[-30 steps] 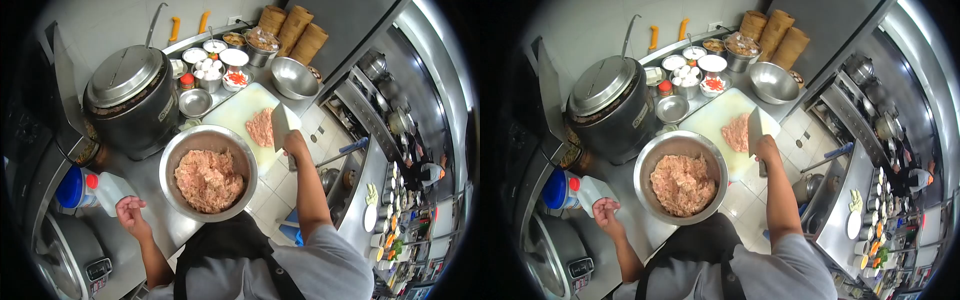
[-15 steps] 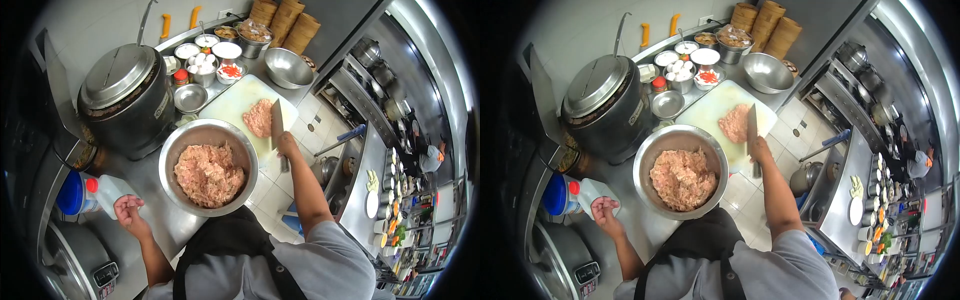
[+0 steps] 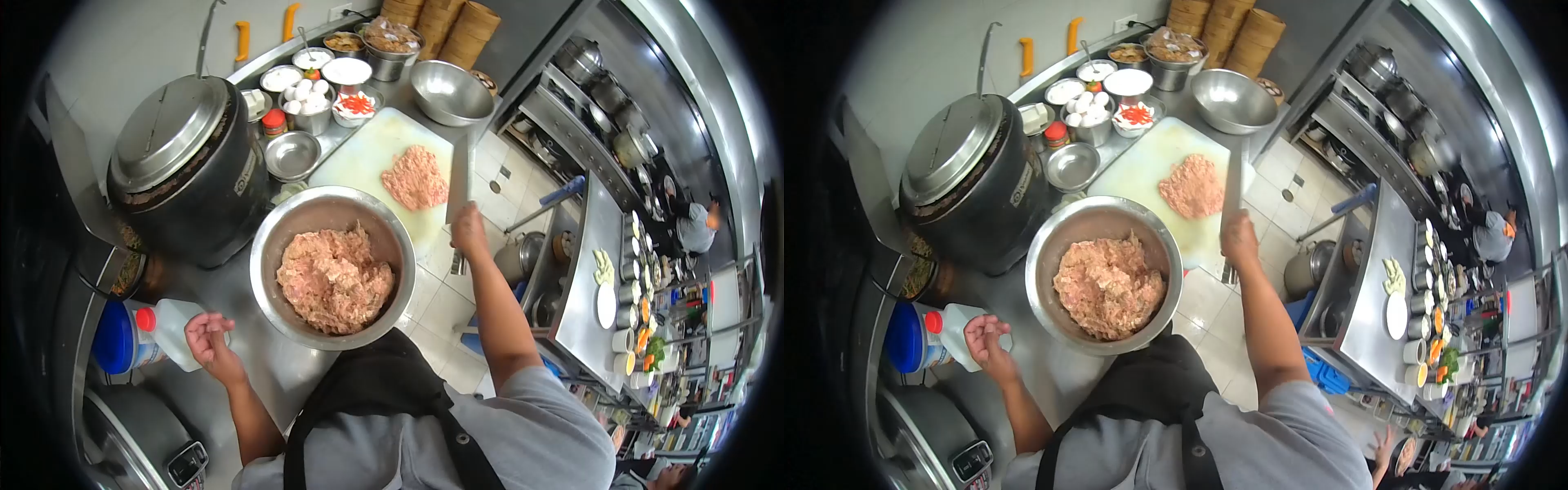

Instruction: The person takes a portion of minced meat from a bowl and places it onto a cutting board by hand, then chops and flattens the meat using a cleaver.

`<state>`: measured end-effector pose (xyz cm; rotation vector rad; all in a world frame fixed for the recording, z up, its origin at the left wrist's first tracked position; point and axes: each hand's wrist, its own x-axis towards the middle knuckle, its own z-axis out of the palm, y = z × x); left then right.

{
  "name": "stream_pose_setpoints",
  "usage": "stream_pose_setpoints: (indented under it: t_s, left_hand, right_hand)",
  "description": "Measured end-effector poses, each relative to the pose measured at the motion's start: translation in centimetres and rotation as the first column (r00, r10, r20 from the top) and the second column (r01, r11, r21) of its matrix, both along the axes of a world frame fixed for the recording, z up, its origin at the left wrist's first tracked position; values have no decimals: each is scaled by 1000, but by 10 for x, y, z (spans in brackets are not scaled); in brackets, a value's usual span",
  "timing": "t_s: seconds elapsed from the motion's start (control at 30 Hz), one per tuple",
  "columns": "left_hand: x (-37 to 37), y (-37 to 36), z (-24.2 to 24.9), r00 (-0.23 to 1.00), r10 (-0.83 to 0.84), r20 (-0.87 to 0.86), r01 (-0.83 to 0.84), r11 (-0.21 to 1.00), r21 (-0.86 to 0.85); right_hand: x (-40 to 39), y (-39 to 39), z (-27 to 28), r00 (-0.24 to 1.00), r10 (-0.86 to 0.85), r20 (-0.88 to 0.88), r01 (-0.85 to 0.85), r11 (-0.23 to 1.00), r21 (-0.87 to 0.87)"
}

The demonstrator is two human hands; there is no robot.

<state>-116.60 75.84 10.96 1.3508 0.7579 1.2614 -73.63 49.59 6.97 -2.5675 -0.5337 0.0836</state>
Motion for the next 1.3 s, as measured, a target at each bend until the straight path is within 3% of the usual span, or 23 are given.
stream_pose_setpoints:
  t_s: [0.03, 0.1, 0.17, 0.2, 0.27, 0.33, 0.43, 0.47, 0.57, 0.7, 0.9, 1.03, 1.13, 1.2, 1.23, 1.27, 1.3]
  left_hand:
    - [4, -1, 0, 1000, -10, 1, 10, 1000, -25]
    - [9, -1, -1, 1000, -24, 15, 24, 1000, -14]
    - [6, -1, 1, 999, -30, 15, 29, 998, 53]
    - [6, 0, 1, 999, -30, 20, 30, 999, 25]
    - [11, 0, 3, 999, -39, 36, 40, 999, -30]
    - [17, -5, 6, 997, -51, 55, 51, 999, -4]
    - [20, -17, 21, 997, -33, 66, 27, 995, 92]
    - [17, -21, 28, 998, -33, 53, 25, 991, 134]
    - [21, -39, 35, 990, -43, 132, 26, 991, 133]
    - [48, -82, 57, 981, -93, 173, 53, 974, 220]
    - [111, -149, 75, 978, -189, 89, 152, 936, 316]
    - [131, -173, 82, 985, -165, 50, 145, 950, 278]
    - [131, -171, 87, 988, -153, 32, 138, 948, 288]
    - [122, -160, 83, 990, -139, 17, 128, 948, 293]
    - [111, -149, 78, 991, -133, 6, 126, 950, 285]
    - [105, -137, 69, 988, -155, 1, 149, 951, 271]
    - [102, -127, 68, 984, -178, -18, 176, 943, 282]
  right_hand:
    - [1, -9, -6, 973, 34, -228, -43, 998, -37]
    - [6, -18, 16, 921, 12, -390, -22, 999, -23]
    - [-26, -12, 78, 907, -127, -401, 176, 980, 88]
    - [-45, -4, 92, 932, -245, -266, 278, 956, 94]
    - [-6, -25, 7, 973, -65, -221, 65, 998, -6]
    - [-1, -21, 6, 900, -12, -435, -8, 999, -44]
    - [9, -53, 22, 982, 176, -63, -180, 982, -60]
    - [-19, -42, 66, 914, -143, -379, 234, 950, 206]
    - [-10, -75, 56, 853, -96, -513, 342, 846, 410]
    - [14, -114, 8, 810, -14, -587, 334, 833, 440]
    - [34, -111, -47, 690, 206, -694, 337, 757, 560]
    - [55, -65, -53, 721, 327, -611, 195, 751, 632]
    - [58, -48, -10, 845, 210, -493, 47, 887, 459]
    - [47, -37, -25, 963, 256, -87, -219, 926, 308]
    - [41, -36, -29, 954, 276, 119, -294, 941, 171]
    - [23, -34, -19, 937, 342, 71, -346, 937, 47]
    - [12, -18, -46, 943, 283, 176, -294, 955, 37]
